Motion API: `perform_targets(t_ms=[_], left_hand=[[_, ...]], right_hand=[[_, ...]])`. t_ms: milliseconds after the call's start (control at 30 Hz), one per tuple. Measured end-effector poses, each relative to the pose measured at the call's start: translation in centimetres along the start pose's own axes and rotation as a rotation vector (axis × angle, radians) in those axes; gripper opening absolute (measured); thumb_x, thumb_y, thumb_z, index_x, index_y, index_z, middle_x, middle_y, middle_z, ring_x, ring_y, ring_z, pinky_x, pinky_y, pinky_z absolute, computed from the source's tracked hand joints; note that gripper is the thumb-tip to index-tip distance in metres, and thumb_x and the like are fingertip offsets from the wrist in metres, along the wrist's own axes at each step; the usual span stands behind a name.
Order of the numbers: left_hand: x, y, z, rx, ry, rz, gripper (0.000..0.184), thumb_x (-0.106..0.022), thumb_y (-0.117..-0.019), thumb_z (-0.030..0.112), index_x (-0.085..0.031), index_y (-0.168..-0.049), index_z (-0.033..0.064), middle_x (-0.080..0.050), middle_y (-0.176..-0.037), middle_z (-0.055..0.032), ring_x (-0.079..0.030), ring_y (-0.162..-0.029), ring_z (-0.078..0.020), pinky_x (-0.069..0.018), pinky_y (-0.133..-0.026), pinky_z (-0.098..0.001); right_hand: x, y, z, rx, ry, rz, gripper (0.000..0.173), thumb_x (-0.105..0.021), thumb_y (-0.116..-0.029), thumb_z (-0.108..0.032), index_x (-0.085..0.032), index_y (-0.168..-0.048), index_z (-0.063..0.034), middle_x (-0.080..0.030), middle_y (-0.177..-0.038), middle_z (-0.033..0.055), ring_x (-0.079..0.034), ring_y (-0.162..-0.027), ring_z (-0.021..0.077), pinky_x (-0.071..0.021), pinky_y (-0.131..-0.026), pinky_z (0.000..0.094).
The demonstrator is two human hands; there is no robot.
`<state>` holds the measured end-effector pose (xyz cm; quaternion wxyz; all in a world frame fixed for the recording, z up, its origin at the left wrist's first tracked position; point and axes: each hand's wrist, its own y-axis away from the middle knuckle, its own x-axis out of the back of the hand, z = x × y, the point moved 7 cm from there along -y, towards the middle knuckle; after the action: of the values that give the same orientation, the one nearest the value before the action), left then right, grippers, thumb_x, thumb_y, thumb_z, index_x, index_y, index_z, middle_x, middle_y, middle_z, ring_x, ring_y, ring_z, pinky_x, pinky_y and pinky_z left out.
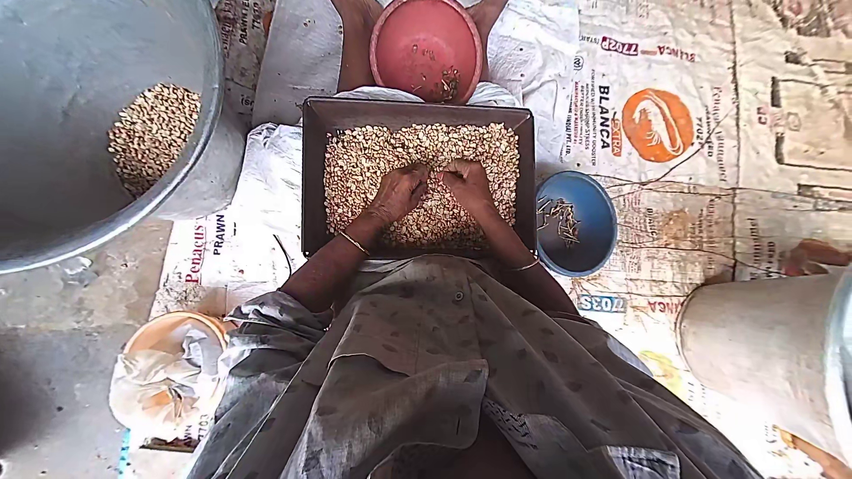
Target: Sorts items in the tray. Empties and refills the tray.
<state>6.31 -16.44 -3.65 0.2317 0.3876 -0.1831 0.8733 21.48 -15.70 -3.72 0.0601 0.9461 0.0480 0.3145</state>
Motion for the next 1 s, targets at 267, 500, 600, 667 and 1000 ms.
perform_targets(t_ms=[267, 500, 600, 667, 1000], left_hand=[[0.8, -0.2, -1.7, 0.117, 0.230, 0.087, 0.023, -0.054, -0.1024, 0.013, -0.066, -0.107, -0.0068, -0.068, -0.087, -0.0189, -0.066, -0.078, -0.0297, -0.0539, -0.079, -0.0483], [2.1, 0.7, -5.0, 0.386, 1.041, 0.272, 0.013, -0.049, -0.1054, 0.009, -0.060, -0.097, 0.0086, -0.046, -0.064, 0.0090, -0.038, -0.049, 0.0001, -0.0335, -0.046, -0.0162], [2.0, 0.9, -4.7, 0.434, 1.173, 0.253, 0.017, -0.045, -0.1060, 0.007, -0.059, -0.097, 0.0116, -0.045, -0.063, 0.0094, -0.037, -0.048, 0.0000, -0.0330, -0.046, -0.0152], [1.9, 0.9, -4.7, 0.442, 1.216, 0.240, 0.018, -0.043, -0.1062, 0.006, -0.059, -0.099, 0.0120, -0.045, -0.065, 0.0092, -0.038, -0.049, 0.0001, -0.0342, -0.046, -0.0147], [2.1, 0.9, -5.0, 0.504, 1.254, 0.280, 0.025, -0.033, -0.1097, 0.011, -0.055, -0.099, 0.0123, -0.061, -0.077, 0.0043, -0.057, -0.060, -0.0042, -0.0489, -0.055, -0.0184]], right_hand=[[0.0, 0.9, -1.1, 0.190, -0.221, -0.107, 0.015, -0.059, -0.1019, -0.011, -0.069, -0.100, 0.0010, -0.062, -0.077, 0.0021, -0.052, -0.062, 0.0037, -0.0451, -0.061, 0.0219], [-2.0, 2.5, -2.4, 0.260, 0.443, -0.175, 0.026, -0.057, -0.1001, -0.014, -0.072, -0.119, -0.0038, -0.071, -0.088, 0.0181, -0.069, -0.082, 0.0387, -0.0514, -0.077, 0.0601], [-2.2, 2.5, -2.3, 0.293, 0.463, -0.134, 0.021, -0.056, -0.0991, -0.013, -0.071, -0.106, -0.0003, -0.071, -0.087, 0.0192, -0.069, -0.081, 0.0401, -0.0516, -0.072, 0.0598], [-2.3, 2.4, -2.2, 0.299, 0.464, -0.108, 0.021, -0.055, -0.0991, -0.013, -0.071, -0.100, -0.0004, -0.071, -0.088, 0.0194, -0.070, -0.082, 0.0400, -0.0517, -0.071, 0.0594], [-2.2, 2.2, -2.1, 0.245, 0.416, -0.109, 0.029, -0.056, -0.1023, -0.024, -0.074, -0.111, -0.0028, -0.075, -0.098, 0.0180, -0.072, -0.091, 0.0374, -0.0542, -0.080, 0.0591]])
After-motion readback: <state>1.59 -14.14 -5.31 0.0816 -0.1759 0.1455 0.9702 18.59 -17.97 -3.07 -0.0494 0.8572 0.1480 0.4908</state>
